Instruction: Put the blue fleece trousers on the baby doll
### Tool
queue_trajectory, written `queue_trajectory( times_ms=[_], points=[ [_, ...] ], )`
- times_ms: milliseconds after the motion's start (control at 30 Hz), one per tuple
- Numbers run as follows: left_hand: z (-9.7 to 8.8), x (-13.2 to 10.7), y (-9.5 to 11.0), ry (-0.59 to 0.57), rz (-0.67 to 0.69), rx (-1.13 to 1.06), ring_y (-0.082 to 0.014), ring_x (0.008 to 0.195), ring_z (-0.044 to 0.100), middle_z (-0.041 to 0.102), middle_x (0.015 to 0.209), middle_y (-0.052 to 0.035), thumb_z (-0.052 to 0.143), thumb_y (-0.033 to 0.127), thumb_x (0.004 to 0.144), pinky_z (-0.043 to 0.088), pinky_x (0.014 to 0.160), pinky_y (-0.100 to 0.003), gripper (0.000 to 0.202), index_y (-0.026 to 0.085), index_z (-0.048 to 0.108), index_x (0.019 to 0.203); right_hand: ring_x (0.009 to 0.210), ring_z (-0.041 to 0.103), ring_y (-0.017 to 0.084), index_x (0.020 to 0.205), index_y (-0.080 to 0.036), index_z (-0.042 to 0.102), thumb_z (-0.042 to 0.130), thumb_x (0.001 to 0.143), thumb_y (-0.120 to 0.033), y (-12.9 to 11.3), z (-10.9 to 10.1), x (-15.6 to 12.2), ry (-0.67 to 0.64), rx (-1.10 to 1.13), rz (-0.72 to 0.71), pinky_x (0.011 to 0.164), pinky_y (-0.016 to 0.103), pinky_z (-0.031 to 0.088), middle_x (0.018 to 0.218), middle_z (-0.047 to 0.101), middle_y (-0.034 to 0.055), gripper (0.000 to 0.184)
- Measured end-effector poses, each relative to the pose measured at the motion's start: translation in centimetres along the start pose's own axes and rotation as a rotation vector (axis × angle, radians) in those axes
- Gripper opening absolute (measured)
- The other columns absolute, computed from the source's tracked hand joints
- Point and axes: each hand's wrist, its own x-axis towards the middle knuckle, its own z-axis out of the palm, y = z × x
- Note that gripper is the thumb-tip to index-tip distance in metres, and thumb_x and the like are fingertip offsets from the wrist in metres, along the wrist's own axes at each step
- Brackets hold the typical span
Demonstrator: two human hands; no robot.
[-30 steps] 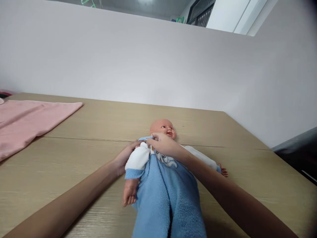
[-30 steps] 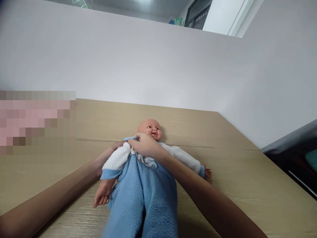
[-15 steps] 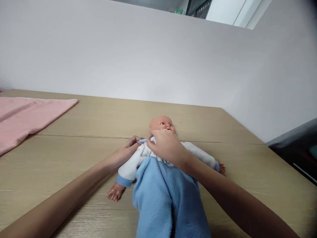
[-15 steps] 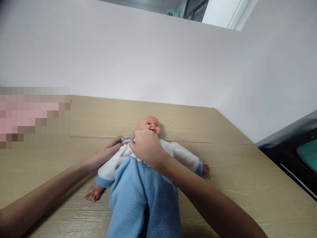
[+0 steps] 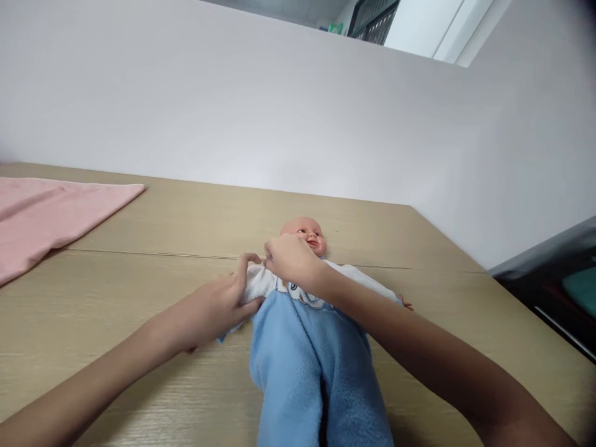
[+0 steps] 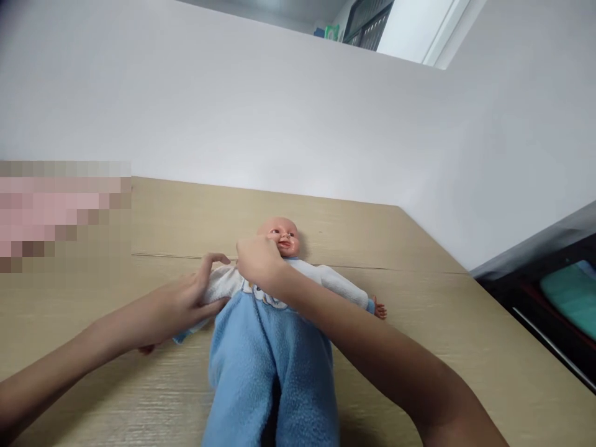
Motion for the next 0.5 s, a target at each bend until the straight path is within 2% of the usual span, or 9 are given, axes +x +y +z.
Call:
queue_trajectory(
  times_ms=[100,200,267,367,433,500],
  points=[
    [-0.9,-0.3,-0.1,0.017,0.096,0.127,-0.0273,0.049,0.065,0.074,0.065,-0.0012,0.083,0.042,0.09,0.035,0.046,-0.032,0.019,0.031,0.069,0.096,0.11,0.082,0.043,0.107,-0.005,0.084,0.059,0.096,0.0,0.3,-0.2,0.1,0.022,-0.053,0.052,0.092,0.051,0.059,0.111,0.084,0.0316,0.028],
    [-2.0,-0.2,0.2,-0.052,0.026,0.201,-0.0231,0.04,0.053,0.062,0.054,0.0031,0.077,0.048,0.094,0.027,0.043,-0.032,0.029,0.031,0.057,0.082,0.104,0.083,0.042,0.101,-0.006,0.084,0.062,0.098,-0.005,0.9,-0.3,-0.9,0.025,-0.058,0.07,0.084,0.046,0.061,0.103,0.084,0.0304,0.022],
    [-2.4,0.1,0.7,-0.126,-0.075,0.267,-0.0237,0.046,0.059,0.067,0.062,0.0014,0.07,0.05,0.098,0.032,0.045,-0.031,0.029,0.03,0.054,0.086,0.104,0.082,0.043,0.104,-0.005,0.083,0.063,0.101,-0.01,1.1,-0.3,-1.6,0.032,-0.052,0.092,0.084,0.046,0.061,0.104,0.084,0.0301,0.021],
    [-2.5,0.5,1.3,-0.27,-0.222,0.358,-0.0264,0.066,0.072,0.078,0.089,-0.0044,0.056,0.053,0.106,0.045,0.056,-0.031,0.024,0.029,0.051,0.105,0.107,0.081,0.042,0.116,-0.006,0.079,0.061,0.105,-0.016,1.6,-0.5,-2.5,0.064,-0.013,0.143,0.086,0.047,0.06,0.111,0.083,0.0298,0.023],
    [-2.2,0.8,1.3,-0.31,-0.248,0.39,-0.0291,0.079,0.076,0.08,0.102,-0.0075,0.049,0.055,0.108,0.051,0.065,-0.034,0.027,0.028,0.048,0.114,0.113,0.08,0.037,0.119,-0.01,0.078,0.063,0.107,-0.026,2.4,-0.7,-3.0,0.082,0.043,0.133,0.091,0.042,0.059,0.116,0.084,0.0243,0.025],
    [-1.9,1.1,1.0,-0.316,-0.238,0.412,-0.0325,0.089,0.078,0.081,0.105,-0.0092,0.048,0.057,0.108,0.054,0.073,-0.038,0.032,0.027,0.049,0.12,0.115,0.078,0.031,0.118,-0.016,0.077,0.064,0.109,-0.038,3.9,-0.8,-3.9,0.087,0.195,0.082,0.092,0.036,0.056,0.118,0.084,0.0164,0.027]
  ],
)
